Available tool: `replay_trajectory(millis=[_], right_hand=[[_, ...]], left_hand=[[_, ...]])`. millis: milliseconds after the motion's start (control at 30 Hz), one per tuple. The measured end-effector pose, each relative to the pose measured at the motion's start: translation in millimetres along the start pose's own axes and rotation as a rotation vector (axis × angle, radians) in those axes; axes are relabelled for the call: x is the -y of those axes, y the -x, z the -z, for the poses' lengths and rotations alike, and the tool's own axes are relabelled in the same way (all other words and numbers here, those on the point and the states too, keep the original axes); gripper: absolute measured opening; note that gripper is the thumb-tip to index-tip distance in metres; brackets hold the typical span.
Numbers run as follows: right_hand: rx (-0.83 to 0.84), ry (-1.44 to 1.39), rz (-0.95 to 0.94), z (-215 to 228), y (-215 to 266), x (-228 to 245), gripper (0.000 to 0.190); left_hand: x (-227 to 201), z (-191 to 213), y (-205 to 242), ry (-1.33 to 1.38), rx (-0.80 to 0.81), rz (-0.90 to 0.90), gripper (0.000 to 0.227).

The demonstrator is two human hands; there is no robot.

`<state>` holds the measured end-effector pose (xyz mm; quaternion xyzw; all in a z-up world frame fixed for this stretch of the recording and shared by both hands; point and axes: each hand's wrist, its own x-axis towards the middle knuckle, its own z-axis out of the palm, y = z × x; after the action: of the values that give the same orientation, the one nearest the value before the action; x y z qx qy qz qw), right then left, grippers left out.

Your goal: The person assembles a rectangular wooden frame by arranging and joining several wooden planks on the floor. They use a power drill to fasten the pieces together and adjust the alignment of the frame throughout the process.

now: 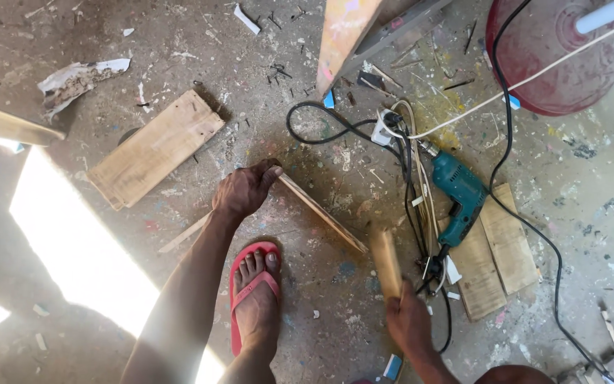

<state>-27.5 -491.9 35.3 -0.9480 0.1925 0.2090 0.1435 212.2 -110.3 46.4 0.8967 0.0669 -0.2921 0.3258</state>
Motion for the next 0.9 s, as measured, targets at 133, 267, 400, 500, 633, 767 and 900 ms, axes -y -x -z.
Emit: replay_trajectory(millis=[133, 267, 400, 500, 633, 767, 900], right_hand=[[0.17, 0.064, -0.123, -25, 37, -5, 0.053], [0.137, 0.016, -0.092, -33, 39, 1, 0.057], [0.064, 0.039, 0.02, -42, 43, -9, 0.064], [0.096, 0.034, -0.005, -32, 39, 3, 0.068], [0.048, -0.126, 0.108, -17, 15, 34, 0.074], [0.0, -0.246, 0.145, 1, -13, 69, 0.07], [-0.016, -0.251, 0.232, 4, -28, 97, 0.055]], left_hand=[[3, -4, -2, 0.022, -0.02, -0.021, 0.066], [1, -1, 2, 0.027, -0.006, -0.013, 0.064], [-2, -1, 2, 0.062, -0.049, -0.053, 0.059], [0, -3, 3, 0.059, -0.04, -0.041, 0.061], [4, -7, -2, 0.094, -0.068, -0.053, 0.053], [-2, -3, 2, 0.092, -0.041, -0.026, 0.054], [0, -2, 0, 0.067, 0.011, -0.017, 0.051]])
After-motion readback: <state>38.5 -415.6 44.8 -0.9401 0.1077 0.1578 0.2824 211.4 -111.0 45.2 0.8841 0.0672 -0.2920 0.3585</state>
